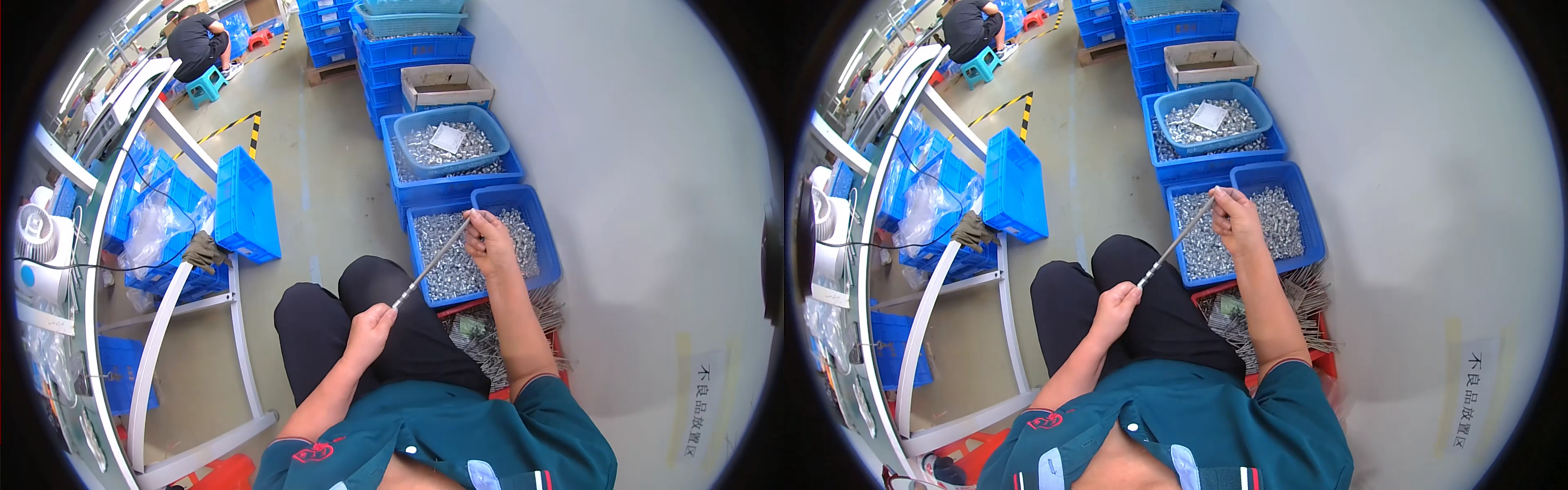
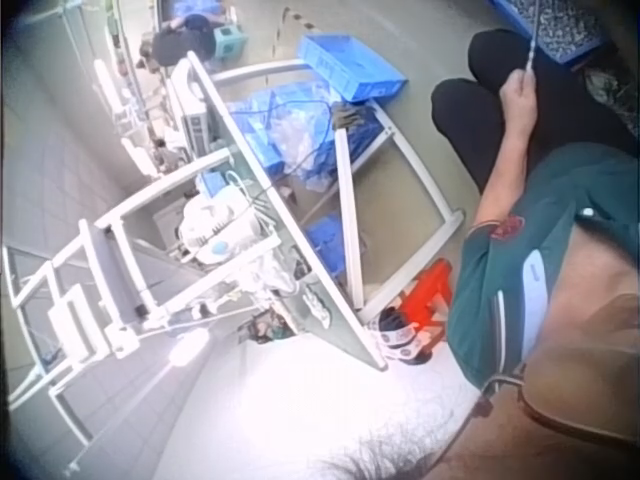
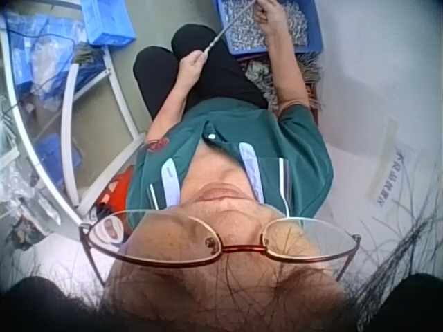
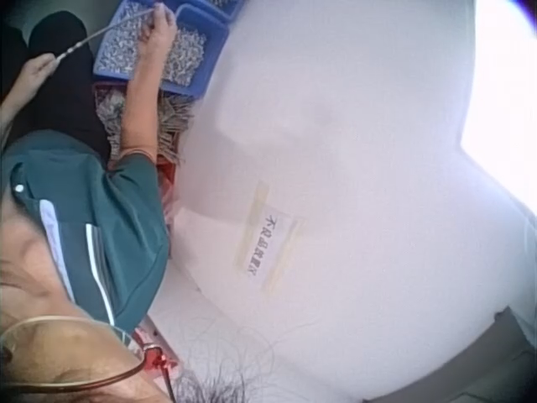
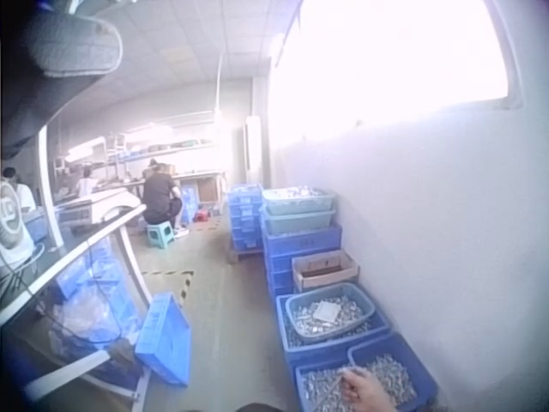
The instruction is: Assembling small metal components by sliding them onto a metal rod.
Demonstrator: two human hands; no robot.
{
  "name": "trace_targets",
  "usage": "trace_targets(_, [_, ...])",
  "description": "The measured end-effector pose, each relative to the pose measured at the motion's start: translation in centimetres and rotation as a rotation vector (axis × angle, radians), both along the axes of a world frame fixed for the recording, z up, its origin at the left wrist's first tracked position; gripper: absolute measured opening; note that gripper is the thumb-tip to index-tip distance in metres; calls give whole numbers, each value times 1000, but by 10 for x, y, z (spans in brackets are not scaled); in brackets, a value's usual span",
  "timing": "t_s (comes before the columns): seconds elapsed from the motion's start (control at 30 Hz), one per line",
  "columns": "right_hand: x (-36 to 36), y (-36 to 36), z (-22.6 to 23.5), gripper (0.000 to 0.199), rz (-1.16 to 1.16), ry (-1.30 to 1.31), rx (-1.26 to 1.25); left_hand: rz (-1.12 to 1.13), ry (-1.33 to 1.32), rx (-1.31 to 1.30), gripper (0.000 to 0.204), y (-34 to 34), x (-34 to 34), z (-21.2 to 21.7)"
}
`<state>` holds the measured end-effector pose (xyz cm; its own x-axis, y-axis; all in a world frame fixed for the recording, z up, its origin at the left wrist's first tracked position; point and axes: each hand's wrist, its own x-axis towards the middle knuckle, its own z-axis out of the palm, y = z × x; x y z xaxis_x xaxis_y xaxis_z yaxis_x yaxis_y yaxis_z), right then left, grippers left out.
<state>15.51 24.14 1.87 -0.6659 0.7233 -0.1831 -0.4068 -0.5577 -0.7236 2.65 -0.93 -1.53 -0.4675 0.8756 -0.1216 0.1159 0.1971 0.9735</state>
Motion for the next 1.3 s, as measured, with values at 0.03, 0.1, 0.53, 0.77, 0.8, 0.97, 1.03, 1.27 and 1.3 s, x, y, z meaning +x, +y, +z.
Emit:
trace_targets(0.03, [-1, -2, -2, 13, -1, -1, 0, 5, -10, -21, 19, 0, 0, 1])
trace_targets(0.1, [-4, -9, -4, 13, -61, 12, -17, 3, -17, -5, 20, 0, -1, -2])
trace_targets(0.53, [-26, -15, 13, 23, -36, 237, 49, -113, -831, -85, 28, -2, 7, 22])
trace_targets(0.77, [-33, -22, 7, 23, -199, 122, 130, -25, -676, -63, 29, 3, 24, 15])
trace_targets(0.8, [-34, -22, 6, 23, -226, 81, 147, 8, -540, 17, 29, 4, 27, 5])
trace_targets(0.97, [-36, -23, 28, 23, -197, -12, 174, -5, -530, -6, 28, 2, 19, 17])
trace_targets(1.03, [-36, -19, 40, 22, -96, -27, 191, -38, -688, -39, 28, 0, 14, 23])
trace_targets(1.27, [-42, -20, 53, 20, -82, 87, 121, -49, -704, -1, 29, -11, 9, 42])
trace_targets(1.3, [-44, -21, 55, 22, -137, 77, 151, -47, -704, 0, 29, -12, 8, 43])
